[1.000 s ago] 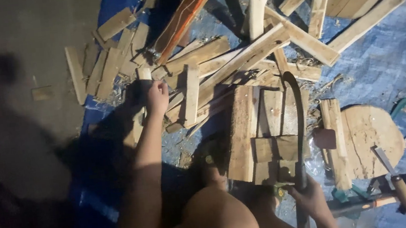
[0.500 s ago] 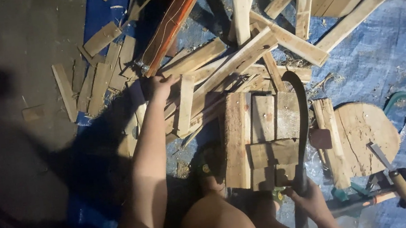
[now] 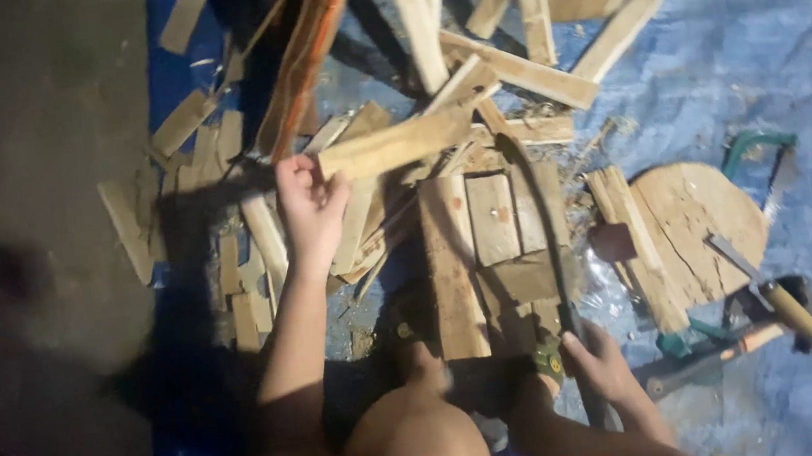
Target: The person is using a curved blade to scrape and shape small wooden slats, occasionally using a hammer, while sitting on a tarp.
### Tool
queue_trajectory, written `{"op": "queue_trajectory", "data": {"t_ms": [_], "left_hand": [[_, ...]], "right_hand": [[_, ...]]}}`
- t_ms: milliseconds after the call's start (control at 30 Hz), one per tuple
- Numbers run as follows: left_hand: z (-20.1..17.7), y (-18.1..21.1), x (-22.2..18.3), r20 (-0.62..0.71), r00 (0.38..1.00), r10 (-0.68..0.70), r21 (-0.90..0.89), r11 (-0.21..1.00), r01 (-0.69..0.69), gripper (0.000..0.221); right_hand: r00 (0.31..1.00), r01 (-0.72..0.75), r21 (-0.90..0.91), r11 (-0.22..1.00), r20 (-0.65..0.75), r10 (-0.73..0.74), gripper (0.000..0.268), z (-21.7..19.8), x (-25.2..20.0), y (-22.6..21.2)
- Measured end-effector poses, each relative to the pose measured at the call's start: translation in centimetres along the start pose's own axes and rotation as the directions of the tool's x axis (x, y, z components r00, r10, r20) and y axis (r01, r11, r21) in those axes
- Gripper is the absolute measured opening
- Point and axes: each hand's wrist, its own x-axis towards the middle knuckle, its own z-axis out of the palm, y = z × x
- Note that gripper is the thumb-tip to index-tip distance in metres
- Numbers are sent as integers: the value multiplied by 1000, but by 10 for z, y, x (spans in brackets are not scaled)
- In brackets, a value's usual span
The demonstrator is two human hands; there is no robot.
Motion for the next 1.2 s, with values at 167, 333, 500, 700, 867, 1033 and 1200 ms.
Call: {"op": "queue_trajectory", "data": {"t_ms": [167, 333, 500, 700, 867, 1033, 1200], "left_hand": [[37, 22, -35, 200, 980, 10, 60, 998, -22, 48], [63, 21, -65, 192, 976, -101, 149, 986, 73, 32], [94, 25, -90, 299, 953, 39, 268, 955, -123, 30], [106, 9, -96, 350, 871, 345, 402, 784, -473, 29], [109, 36, -94, 375, 842, 387, 385, 762, -521, 26], [103, 27, -96, 347, 877, 332, 422, 780, -462, 29], [109, 32, -101, 363, 875, 320, 398, 796, -456, 31]], "right_hand": [[999, -17, 77, 997, -46, 20, 52, 6, -5, 3], [994, -64, 27, 998, -90, 67, 65, 4, 13, 38], [994, -6, -16, 1000, -107, 4, 52, 4, -1, 4], [997, 71, -278, 958, 18, -69, 48, 10, -18, -46], [994, 113, -435, 894, 41, -105, 48, 9, -14, -46], [996, 47, -477, 878, -43, -77, 48, 6, 19, -4], [995, -83, -381, 921, -87, 54, 49, 13, 17, -11]]}}
